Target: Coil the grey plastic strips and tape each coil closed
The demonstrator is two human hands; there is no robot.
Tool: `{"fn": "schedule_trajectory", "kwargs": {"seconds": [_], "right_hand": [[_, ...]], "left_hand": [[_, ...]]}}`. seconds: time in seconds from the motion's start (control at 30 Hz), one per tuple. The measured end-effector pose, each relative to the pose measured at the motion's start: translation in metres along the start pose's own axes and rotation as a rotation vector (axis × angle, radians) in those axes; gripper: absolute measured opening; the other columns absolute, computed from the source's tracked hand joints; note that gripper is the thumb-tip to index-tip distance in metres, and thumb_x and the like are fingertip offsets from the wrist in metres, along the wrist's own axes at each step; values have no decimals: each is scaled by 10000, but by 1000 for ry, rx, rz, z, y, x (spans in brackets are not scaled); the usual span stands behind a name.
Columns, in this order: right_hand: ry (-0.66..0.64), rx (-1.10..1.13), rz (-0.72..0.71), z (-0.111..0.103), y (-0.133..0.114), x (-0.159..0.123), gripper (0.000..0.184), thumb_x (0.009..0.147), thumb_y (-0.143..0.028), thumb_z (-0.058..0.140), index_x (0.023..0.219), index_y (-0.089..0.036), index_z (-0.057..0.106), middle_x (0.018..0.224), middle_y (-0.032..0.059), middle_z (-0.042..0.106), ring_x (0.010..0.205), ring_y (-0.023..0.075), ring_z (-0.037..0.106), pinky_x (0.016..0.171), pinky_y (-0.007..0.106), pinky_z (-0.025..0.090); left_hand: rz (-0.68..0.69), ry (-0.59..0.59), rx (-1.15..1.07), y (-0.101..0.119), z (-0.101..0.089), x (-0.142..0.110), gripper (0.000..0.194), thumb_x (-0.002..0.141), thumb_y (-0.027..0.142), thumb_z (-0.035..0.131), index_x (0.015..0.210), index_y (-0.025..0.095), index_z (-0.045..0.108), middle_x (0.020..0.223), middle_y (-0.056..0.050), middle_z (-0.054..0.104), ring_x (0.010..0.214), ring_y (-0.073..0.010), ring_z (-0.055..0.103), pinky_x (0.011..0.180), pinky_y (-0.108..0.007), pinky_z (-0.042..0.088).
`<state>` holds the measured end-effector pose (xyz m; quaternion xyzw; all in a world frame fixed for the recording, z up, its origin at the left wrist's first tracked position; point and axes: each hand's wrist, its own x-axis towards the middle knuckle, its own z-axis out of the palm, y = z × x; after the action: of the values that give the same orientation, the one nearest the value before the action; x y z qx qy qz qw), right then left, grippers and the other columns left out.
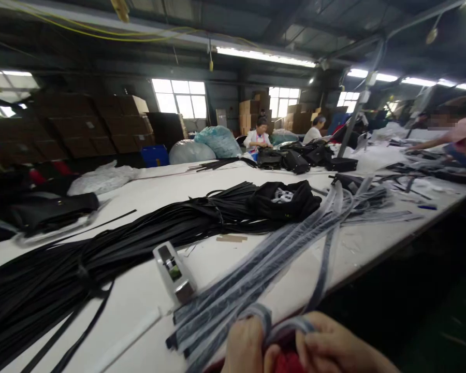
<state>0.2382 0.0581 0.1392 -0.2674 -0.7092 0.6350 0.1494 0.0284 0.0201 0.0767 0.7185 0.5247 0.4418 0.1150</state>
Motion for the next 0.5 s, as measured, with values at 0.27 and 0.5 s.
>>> {"fn": "schedule_trajectory", "kwargs": {"seconds": [0.27, 0.5], "right_hand": [[334, -481, -57, -15, 19, 6, 562, 793, -338, 658, 1327, -214, 536, 1293, 132, 589, 1218, 308, 527, 1070, 483, 398], [-216, 118, 205, 64, 20, 9, 462, 953, -538, 440, 954, -141, 677, 664, 30, 635, 618, 155, 577, 644, 291, 488]], "left_hand": [[-809, -538, -1001, 58, -16, 31, 747, 890, 724, 152, 661, 175, 603, 357, 70, 278, 348, -101, 278, 435, -243, 311], [-713, 22, -987, 36, -10, 42, 667, 897, 704, 253, 1011, 124, 561, 589, 33, 456, 493, -128, 448, 571, -298, 449]]}}
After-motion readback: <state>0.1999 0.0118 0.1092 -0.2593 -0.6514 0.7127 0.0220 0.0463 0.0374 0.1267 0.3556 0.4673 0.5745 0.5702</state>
